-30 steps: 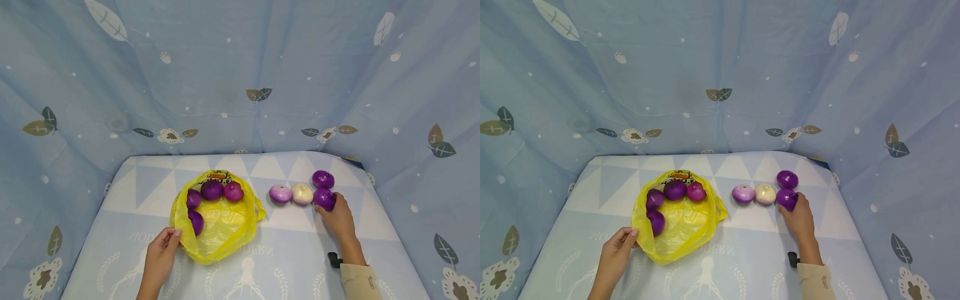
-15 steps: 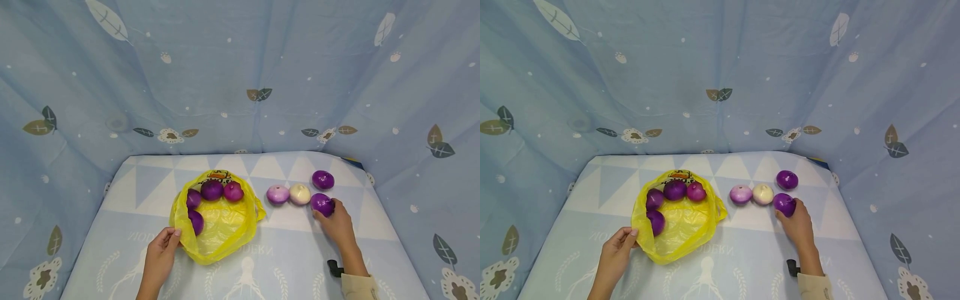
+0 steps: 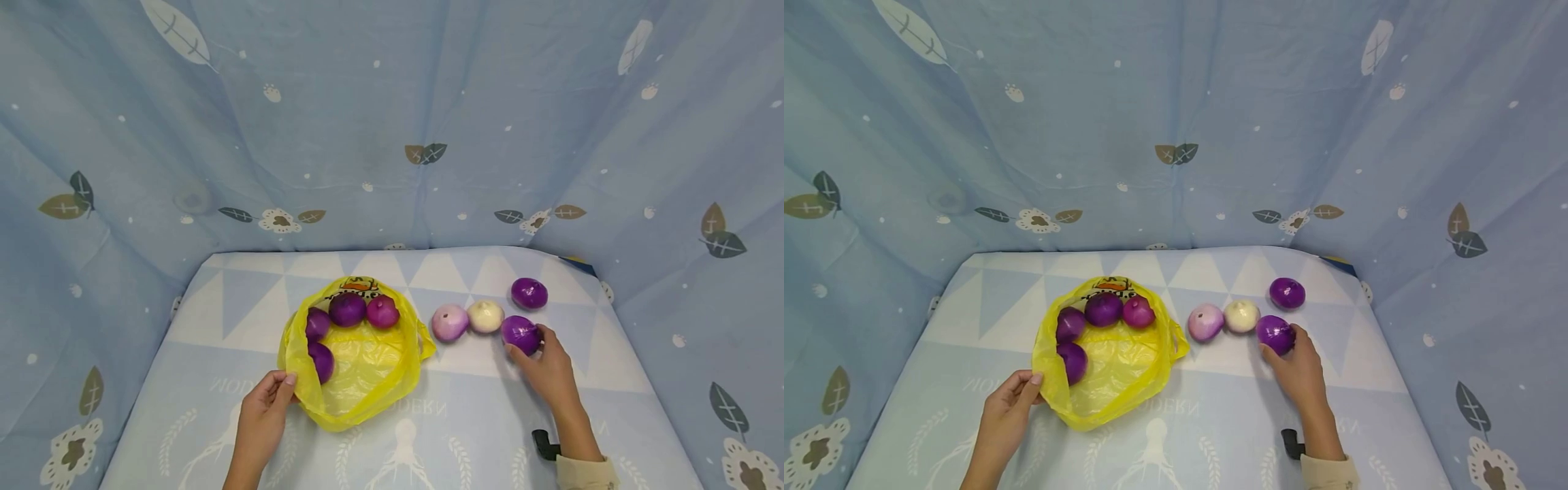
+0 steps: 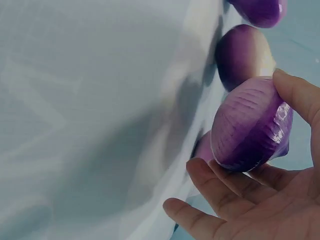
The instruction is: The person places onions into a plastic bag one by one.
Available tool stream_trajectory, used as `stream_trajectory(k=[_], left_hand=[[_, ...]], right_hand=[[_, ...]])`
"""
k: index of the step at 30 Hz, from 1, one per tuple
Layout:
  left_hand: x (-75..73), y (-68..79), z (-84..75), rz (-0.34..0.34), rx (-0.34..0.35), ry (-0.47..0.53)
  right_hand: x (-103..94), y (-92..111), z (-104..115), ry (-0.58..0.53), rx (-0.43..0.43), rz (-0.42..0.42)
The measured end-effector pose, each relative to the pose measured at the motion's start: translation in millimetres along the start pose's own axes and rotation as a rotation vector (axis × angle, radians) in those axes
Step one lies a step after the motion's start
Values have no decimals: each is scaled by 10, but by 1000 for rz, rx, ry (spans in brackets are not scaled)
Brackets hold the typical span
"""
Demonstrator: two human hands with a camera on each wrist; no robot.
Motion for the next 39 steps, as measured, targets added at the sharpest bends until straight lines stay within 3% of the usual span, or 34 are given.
stream_trajectory(k=[5,14,25,31,39], left_hand=[[1,1,-2,5,13,5],[5,-3,-3,5,14,10],[1,7,-9,-2,5,5],[-1,24,-39,-6,26,-1],[-8,30,-44,-6,39,15]], right_hand=[[-24,32,104,-8,-14,1],[-142,140,463,-13,-168,-75],[-170,268,773,15,-217,-40],[-93,329,972,27,-277,-14],[171,454,1271,54,-341,48]])
Point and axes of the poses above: each hand's wrist, its own y-axis away from the middle knuckle, its own x-axis out of the palm, z = x × y, the point moved 8 cm from there along -y, towards the middle knuckle, and after that the axes turned 1 degree about x, right-handed, at the moved point
